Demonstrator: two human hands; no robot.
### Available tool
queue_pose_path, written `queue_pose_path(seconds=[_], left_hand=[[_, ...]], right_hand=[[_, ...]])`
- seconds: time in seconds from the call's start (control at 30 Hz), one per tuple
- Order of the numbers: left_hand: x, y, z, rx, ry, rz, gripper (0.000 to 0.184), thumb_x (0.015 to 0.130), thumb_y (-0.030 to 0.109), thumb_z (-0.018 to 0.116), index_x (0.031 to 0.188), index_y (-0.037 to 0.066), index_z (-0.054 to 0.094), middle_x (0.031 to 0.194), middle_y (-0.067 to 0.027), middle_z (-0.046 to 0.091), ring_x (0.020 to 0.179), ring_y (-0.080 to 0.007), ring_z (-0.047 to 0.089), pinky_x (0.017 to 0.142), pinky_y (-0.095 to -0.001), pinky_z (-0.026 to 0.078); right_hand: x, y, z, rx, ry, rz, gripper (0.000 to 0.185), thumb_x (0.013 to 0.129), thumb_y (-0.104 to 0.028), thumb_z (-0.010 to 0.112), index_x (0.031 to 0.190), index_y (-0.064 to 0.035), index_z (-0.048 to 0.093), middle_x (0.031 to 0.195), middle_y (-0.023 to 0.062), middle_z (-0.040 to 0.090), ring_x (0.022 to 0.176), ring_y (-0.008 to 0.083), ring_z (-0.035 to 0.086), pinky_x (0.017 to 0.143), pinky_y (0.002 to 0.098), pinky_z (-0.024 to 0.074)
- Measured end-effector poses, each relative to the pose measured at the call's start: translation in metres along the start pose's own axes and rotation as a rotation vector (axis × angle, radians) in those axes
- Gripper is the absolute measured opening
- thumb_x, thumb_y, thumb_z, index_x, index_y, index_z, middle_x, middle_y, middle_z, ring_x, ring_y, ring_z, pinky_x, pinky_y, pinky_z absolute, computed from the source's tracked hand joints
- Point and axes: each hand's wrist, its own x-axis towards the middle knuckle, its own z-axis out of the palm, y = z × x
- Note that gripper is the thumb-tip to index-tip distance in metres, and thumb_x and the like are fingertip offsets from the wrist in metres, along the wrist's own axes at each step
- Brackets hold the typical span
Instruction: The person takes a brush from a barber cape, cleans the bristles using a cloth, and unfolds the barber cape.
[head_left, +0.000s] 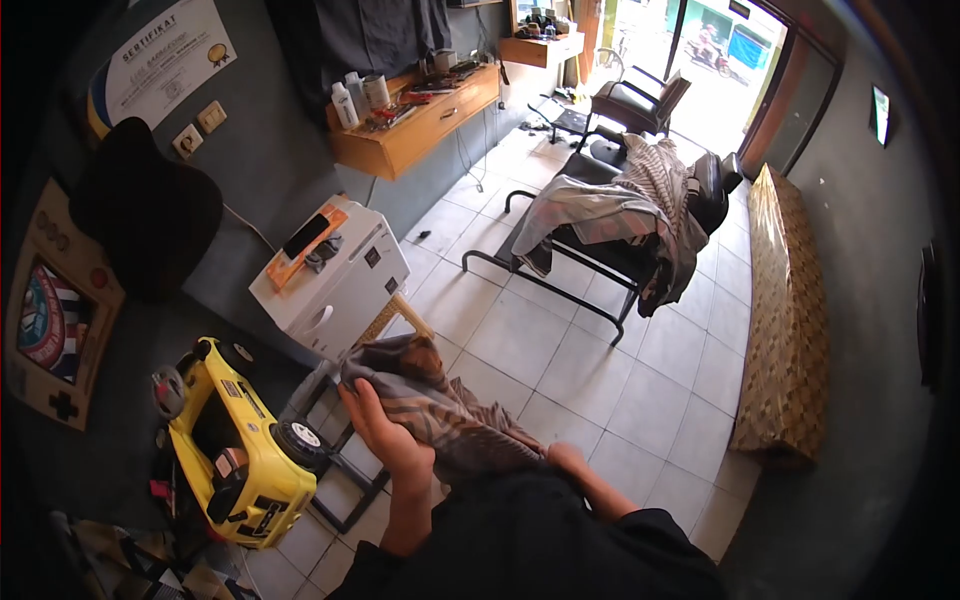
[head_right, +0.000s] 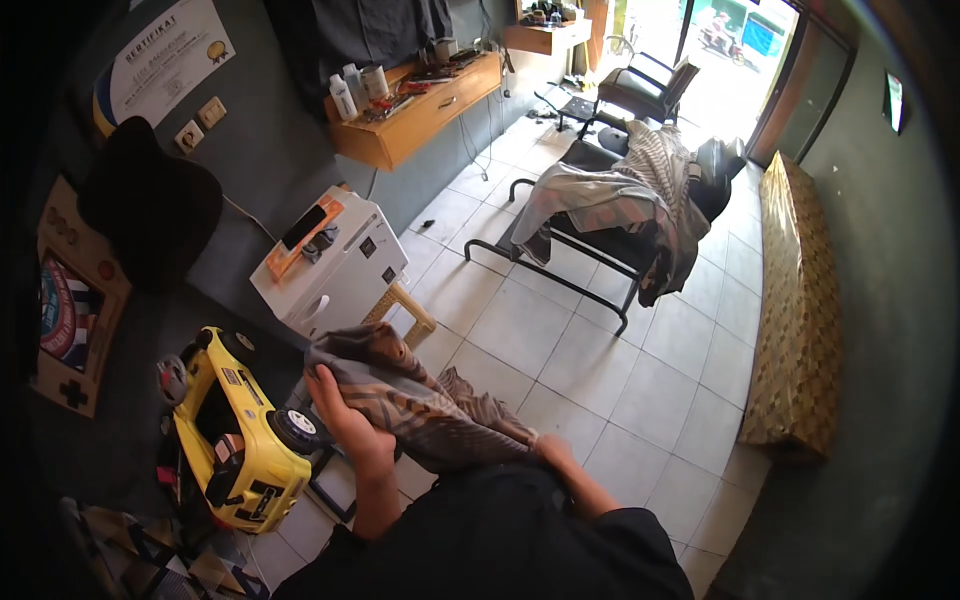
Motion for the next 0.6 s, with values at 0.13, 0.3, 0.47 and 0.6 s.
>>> queue_pose_path(seconds=[0.13,0.3,0.47,0.6], left_hand=[[0.007,-0.013,-0.004,0.086,-0.203,-0.123,0.056,0.093,0.031,0.049,0.136,0.000,0.031,0.130,-0.0142,0.043,0.118,-0.0239,0.044,0.099,-0.0350,0.036],[0.006,-0.048,-0.007,0.159,-0.325,-0.246,0.022,0.094,0.017,0.048,0.108,0.001,0.055,0.087,-0.0002,0.057,0.075,-0.0044,0.052,0.063,-0.0170,0.042],[0.001,-0.046,0.000,0.395,-0.504,0.021,0.011,0.094,0.014,0.049,0.089,0.005,0.053,0.073,0.0034,0.053,0.061,-0.0009,0.047,0.053,-0.0160,0.038],[0.022,-0.029,-0.016,0.275,-0.438,-0.044,0.011,0.095,0.013,0.048,0.088,0.005,0.053,0.075,0.0032,0.055,0.062,-0.0017,0.049,0.054,-0.0164,0.040]], right_hand=[[0.027,-0.011,-0.022,0.235,0.259,-0.066,0.059,0.094,-0.049,0.033,0.075,-0.0009,0.063,0.071,0.0192,0.064,0.068,0.0341,0.062,0.059,0.0442,0.0467],[-0.082,-0.141,-0.166,1.518,-0.170,-0.371,0.048,0.096,-0.050,0.028,0.070,-0.0116,0.038,0.054,-0.0050,0.028,0.044,0.0055,0.025,0.038,0.0221,0.0215],[-0.086,-0.161,-0.140,1.247,-0.064,-0.717,0.047,0.098,-0.045,0.027,0.075,-0.0077,0.044,0.061,-0.0044,0.036,0.056,0.0070,0.036,0.049,0.0228,0.0324],[-0.030,-0.097,-0.064,0.782,0.085,-0.392,0.049,0.097,-0.042,0.032,0.083,-0.0026,0.056,0.068,0.0067,0.055,0.063,0.0199,0.054,0.059,0.0336,0.0429]])
